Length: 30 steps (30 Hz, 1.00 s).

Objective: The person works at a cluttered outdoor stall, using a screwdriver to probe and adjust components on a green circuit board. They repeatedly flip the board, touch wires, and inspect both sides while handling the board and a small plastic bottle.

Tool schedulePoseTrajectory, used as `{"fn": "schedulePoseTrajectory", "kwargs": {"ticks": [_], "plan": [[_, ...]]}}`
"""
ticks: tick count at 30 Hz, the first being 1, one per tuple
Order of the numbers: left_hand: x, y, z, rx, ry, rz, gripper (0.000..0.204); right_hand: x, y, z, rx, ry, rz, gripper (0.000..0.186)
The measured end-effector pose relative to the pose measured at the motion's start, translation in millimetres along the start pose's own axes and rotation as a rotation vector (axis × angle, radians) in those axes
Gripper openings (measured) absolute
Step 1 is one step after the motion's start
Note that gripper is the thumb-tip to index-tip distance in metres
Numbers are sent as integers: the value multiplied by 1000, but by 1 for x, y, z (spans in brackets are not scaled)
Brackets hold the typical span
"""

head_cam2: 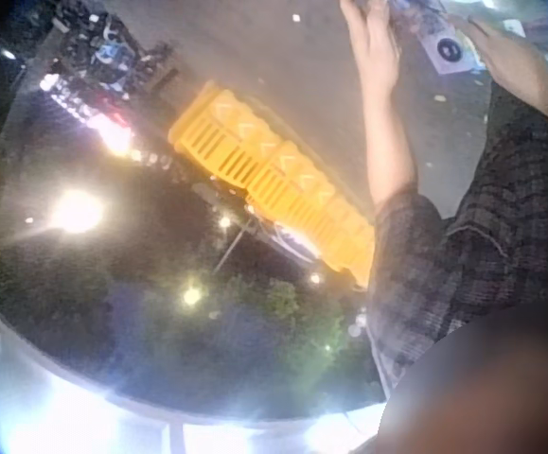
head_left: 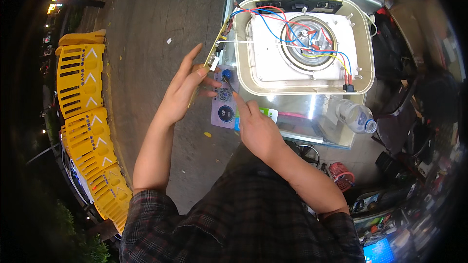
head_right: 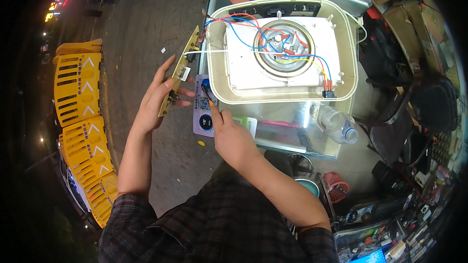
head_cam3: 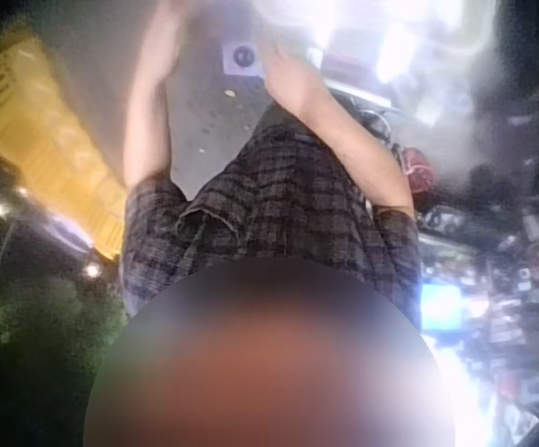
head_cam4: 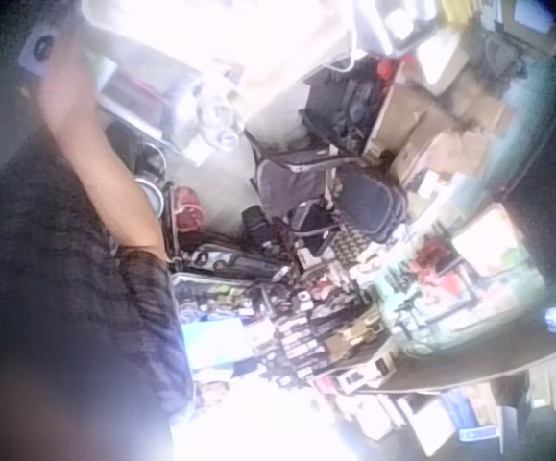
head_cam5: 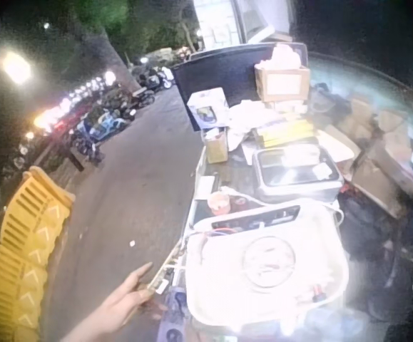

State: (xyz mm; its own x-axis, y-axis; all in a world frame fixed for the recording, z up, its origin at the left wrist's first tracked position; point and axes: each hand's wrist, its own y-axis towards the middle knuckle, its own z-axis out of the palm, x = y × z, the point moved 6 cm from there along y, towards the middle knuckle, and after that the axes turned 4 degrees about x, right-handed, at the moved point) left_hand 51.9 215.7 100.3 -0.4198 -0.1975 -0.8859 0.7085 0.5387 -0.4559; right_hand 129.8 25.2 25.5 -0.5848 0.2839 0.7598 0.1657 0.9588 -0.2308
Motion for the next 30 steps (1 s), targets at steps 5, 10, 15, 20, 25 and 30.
{"fn": "schedulePoseTrajectory", "kwargs": {"ticks": [5, 10, 15, 20, 25, 30], "plan": [[2, 1, -1, 19, 10, 11, 84, 6, 15, 4, 23, -59, 47, 77], [6, 1, -2, 44, 5, 2, 83, 10, 23, 2, 17, -147, 83, 81], [5, 2, 0, 73, 10, -8, 82, 18, 24, 1, 84, -343, 38, 76], [8, 3, 4, 74, -27, -17, 81, 38, -8, -35, -33, -203, -46, 73], [12, 3, 8, 69, -11, 3, 84, 39, -59, -103, -115, -33, -51, 64], [19, -2, 12, 21, 29, 34, 85, 47, -72, -169, -238, -4, -109, 54]]}}
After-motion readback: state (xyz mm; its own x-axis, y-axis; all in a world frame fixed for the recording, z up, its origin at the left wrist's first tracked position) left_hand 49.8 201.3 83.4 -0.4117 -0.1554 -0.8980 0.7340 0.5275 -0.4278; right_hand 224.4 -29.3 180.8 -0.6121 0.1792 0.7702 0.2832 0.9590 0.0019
